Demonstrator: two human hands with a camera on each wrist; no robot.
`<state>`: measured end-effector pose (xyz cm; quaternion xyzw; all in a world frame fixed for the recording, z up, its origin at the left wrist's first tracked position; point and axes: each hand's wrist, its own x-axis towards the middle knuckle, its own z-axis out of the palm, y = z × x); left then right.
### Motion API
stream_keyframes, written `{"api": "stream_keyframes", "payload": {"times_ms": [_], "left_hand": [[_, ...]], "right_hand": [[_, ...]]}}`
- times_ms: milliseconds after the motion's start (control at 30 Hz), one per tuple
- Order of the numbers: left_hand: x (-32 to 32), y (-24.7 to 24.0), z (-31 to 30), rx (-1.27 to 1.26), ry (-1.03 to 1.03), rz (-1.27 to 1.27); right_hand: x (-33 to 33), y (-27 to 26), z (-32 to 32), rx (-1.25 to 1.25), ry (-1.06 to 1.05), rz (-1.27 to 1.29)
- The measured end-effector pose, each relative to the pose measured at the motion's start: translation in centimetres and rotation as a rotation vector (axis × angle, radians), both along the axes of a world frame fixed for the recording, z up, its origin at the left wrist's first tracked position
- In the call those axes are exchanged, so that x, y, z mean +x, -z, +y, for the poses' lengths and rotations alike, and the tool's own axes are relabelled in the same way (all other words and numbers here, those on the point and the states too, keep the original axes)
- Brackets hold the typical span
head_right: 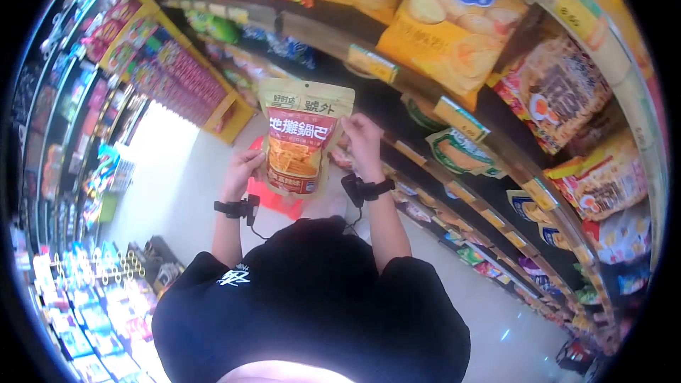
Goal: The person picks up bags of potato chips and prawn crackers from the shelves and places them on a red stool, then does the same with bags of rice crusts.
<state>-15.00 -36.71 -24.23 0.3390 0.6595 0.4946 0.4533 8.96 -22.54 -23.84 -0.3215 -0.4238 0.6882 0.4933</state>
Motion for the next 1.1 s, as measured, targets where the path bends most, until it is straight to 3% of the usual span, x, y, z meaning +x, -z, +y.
{"api": "stream_keyframes", "payload": {"times_ms": [167, 367, 533, 567, 633, 767, 867, 1000, 1100], "left_hand": [[-1.4, 1.9, -3.8, -0.008, -0.023, -0.070], [-5.7, 6.2, -4.7, 0.057, -0.093, -0.075], [-11.8, 13.3, -6.3, 0.110, -0.267, -0.062], [-13.3, 14.9, -7.1, 0.078, -0.344, -0.001], [-16.2, 17.7, -8.3, 0.027, -0.446, 0.031], [-21.1, 23.4, -9.8, -0.143, -0.553, 0.400], [-24.2, 29.5, -10.4, -0.311, -0.588, 0.431], [-26.8, 36.2, -10.8, -0.268, -0.772, 0.505], [-28.7, 39.1, -11.4, -0.394, -0.730, 0.508]], "right_hand": [[-2.4, 0.1, -1.9, -0.038, -0.124, 0.057], [-7.6, -1.1, -3.2, 0.080, -0.112, -0.157], [-16.1, 5.2, -3.7, 0.309, -0.188, -0.345], [-17.9, 5.9, -4.3, 0.147, -0.274, -0.358], [-21.6, 7.7, -4.8, 0.199, -0.379, -0.458], [-28.4, 13.5, -6.0, 0.230, -0.538, -0.586], [-32.7, 17.6, -6.4, 0.252, -0.618, -0.716], [-37.6, 23.2, -6.6, 0.159, -0.643, -0.678], [-39.8, 25.8, -6.4, 0.289, -0.658, -0.667]]}}
